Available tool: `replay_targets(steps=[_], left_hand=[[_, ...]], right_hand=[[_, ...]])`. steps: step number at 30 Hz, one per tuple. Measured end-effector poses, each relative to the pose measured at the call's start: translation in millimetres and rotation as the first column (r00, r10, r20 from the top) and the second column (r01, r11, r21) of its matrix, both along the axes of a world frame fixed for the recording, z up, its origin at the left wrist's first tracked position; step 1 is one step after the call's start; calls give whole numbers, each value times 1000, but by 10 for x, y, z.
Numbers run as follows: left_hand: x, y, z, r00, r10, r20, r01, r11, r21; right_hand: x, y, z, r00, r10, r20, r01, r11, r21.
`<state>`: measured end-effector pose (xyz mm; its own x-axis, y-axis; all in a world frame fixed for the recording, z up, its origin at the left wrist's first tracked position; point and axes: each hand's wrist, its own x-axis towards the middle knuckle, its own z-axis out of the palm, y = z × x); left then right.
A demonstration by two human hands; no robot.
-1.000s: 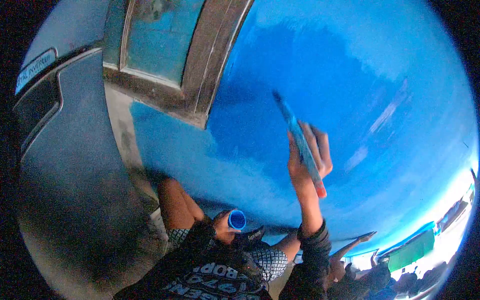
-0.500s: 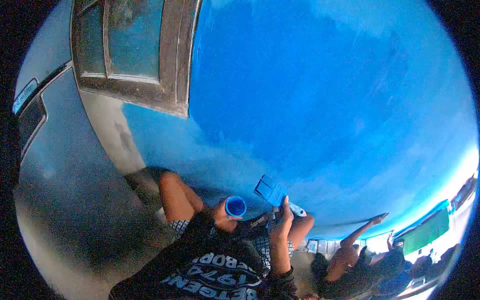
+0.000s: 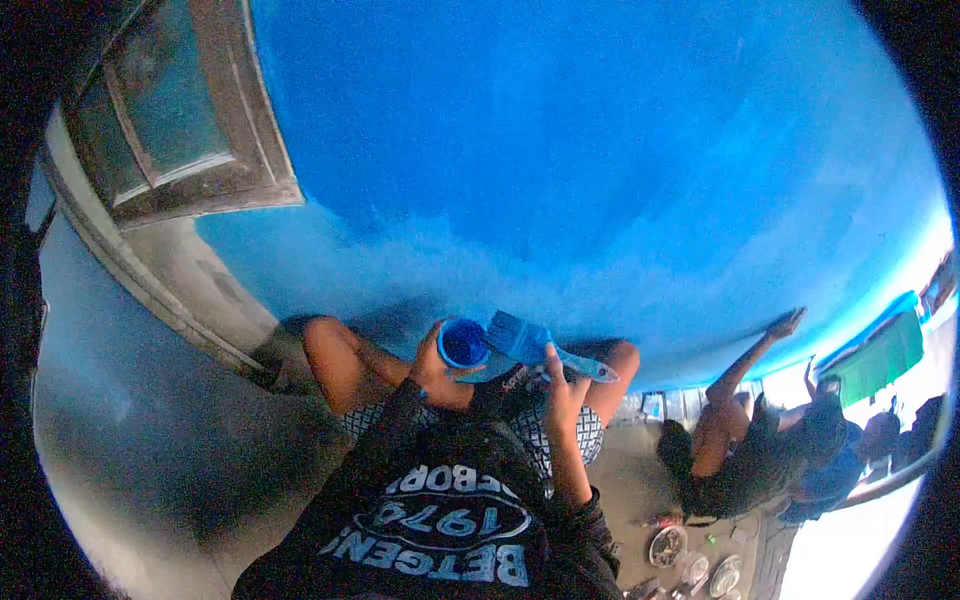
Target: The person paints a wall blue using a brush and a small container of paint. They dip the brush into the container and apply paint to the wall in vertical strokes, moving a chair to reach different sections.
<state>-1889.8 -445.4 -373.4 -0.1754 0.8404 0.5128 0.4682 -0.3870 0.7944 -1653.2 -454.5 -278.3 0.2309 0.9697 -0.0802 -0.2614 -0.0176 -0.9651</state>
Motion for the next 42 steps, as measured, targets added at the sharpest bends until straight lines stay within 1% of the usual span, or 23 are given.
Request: replay_targets(steps=[1,2,3,5,6,8,10,11,13,14,16,19,22,29,31,32,33,34,35,36,38,40,42], left_hand=[[-16,153,-285,926,-134,353,169,983,-71],[-16,231,-444,716,-202,668,341,936,-83],[-8,93,-51,990,-117,77,124,987,-98],[79,-93,474,993,-120,-6,119,991,-63],[98,-115,565,990,-106,-90,105,994,-16],[17,-21,442,981,-141,-131,143,990,5],[-34,71,260,960,-272,-64,271,962,-17],[-21,56,303,958,-281,-65,280,960,-24],[19,20,529,910,-112,-400,158,984,84],[38,-17,632,911,-116,-395,161,983,84],[71,-81,765,928,-147,-344,187,979,84],[6,28,640,922,-159,-352,242,948,206],[-26,30,626,932,-149,-329,220,957,189],[-37,-37,666,937,-87,-338,146,977,154],[-61,-5,512,953,-81,-291,118,987,110],[-62,24,393,955,-72,-288,112,986,125],[-50,41,293,977,-111,-183,131,986,105],[-54,87,200,986,-149,-77,156,984,88],[-70,-35,628,970,-85,-230,119,983,137],[-86,-6,579,969,-85,-230,120,982,143],[-140,36,515,970,-201,-133,201,980,-19],[-90,-36,549,986,-115,-123,120,992,31],[-33,-107,605,994,-28,-110,37,997,74]], right_hand=[[1,-38,48,999,1,54,-2,1000,15],[8,-66,50,994,3,110,-6,1000,27],[4,-70,18,983,-25,181,-21,970,244],[4,-85,27,960,-11,281,-70,958,277],[-14,-99,49,926,10,379,-138,940,312],[-90,-105,98,949,43,312,-155,926,344],[-109,-92,131,823,58,565,-291,898,331],[-137,-52,158,728,-60,682,-353,821,449],[-236,-72,309,670,-78,738,-380,818,432],[-300,-83,358,606,-89,790,-414,813,409],[-415,-11,253,632,-116,766,-404,794,454],[-565,-8,244,592,-158,790,-365,821,438],[-614,0,210,517,-142,844,-378,847,374],[-570,33,359,584,-152,797,-434,772,465],[-515,-8,362,696,-197,691,-320,776,544],[-497,-18,281,694,-204,690,-326,766,554],[-483,-25,162,869,-38,494,-193,892,408],[-464,0,63,974,68,218,-113,973,203],[-412,-47,229,971,146,191,-148,989,0],[-361,-15,168,971,143,192,-147,989,6],[-326,89,21,960,159,-231,-195,970,-143],[-347,139,-9,952,140,-271,-187,970,-157],[-351,121,141,893,164,-419,-283,928,-241]])
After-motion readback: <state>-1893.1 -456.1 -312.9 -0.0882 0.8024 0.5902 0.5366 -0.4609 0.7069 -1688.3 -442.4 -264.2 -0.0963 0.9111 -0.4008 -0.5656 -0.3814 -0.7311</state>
